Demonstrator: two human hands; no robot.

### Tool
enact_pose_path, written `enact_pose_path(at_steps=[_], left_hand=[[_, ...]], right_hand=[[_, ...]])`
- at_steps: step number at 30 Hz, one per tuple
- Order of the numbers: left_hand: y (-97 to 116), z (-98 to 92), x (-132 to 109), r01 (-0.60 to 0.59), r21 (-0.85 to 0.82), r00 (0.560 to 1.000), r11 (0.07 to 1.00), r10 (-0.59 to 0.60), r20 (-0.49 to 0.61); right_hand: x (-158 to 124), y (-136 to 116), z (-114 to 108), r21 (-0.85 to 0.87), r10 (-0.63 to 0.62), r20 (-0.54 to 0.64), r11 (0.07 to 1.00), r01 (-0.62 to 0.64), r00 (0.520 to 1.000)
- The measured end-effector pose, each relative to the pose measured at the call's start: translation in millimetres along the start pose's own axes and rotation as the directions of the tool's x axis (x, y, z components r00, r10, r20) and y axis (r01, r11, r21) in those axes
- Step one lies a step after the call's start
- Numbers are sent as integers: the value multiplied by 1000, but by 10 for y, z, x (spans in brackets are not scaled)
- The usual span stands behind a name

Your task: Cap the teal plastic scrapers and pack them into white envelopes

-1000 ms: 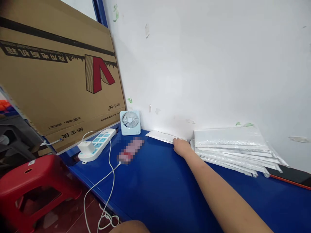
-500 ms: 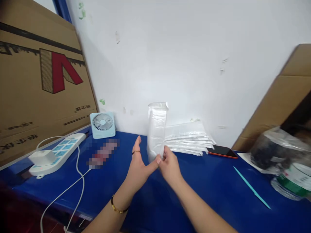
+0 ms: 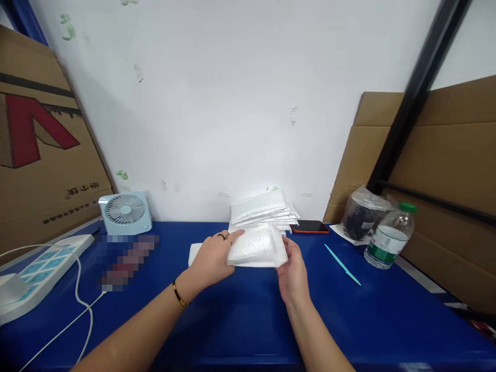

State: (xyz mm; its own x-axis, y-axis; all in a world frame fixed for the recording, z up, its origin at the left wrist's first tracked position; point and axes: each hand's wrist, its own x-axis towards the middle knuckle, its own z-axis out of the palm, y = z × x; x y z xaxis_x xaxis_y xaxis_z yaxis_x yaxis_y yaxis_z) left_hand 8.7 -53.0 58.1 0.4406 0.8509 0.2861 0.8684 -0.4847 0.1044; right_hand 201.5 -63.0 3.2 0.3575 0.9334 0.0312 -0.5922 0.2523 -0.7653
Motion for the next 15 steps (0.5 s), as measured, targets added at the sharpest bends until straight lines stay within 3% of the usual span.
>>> enact_pose_path(at_steps=[6,10,15], left_hand=[[417,-379,246,-285,318,957,904,251,143],[726,-602,374,-305,427,936,851,184,301],[905,-707,511,-268,401,938,876,141,318]], right_hand=[[114,210,7,200,229,-98,958,-206,969],[110,294,-58,164,349,-86,929,-332,933],[112,314,-117,-5,324,-117,945,-326,939]])
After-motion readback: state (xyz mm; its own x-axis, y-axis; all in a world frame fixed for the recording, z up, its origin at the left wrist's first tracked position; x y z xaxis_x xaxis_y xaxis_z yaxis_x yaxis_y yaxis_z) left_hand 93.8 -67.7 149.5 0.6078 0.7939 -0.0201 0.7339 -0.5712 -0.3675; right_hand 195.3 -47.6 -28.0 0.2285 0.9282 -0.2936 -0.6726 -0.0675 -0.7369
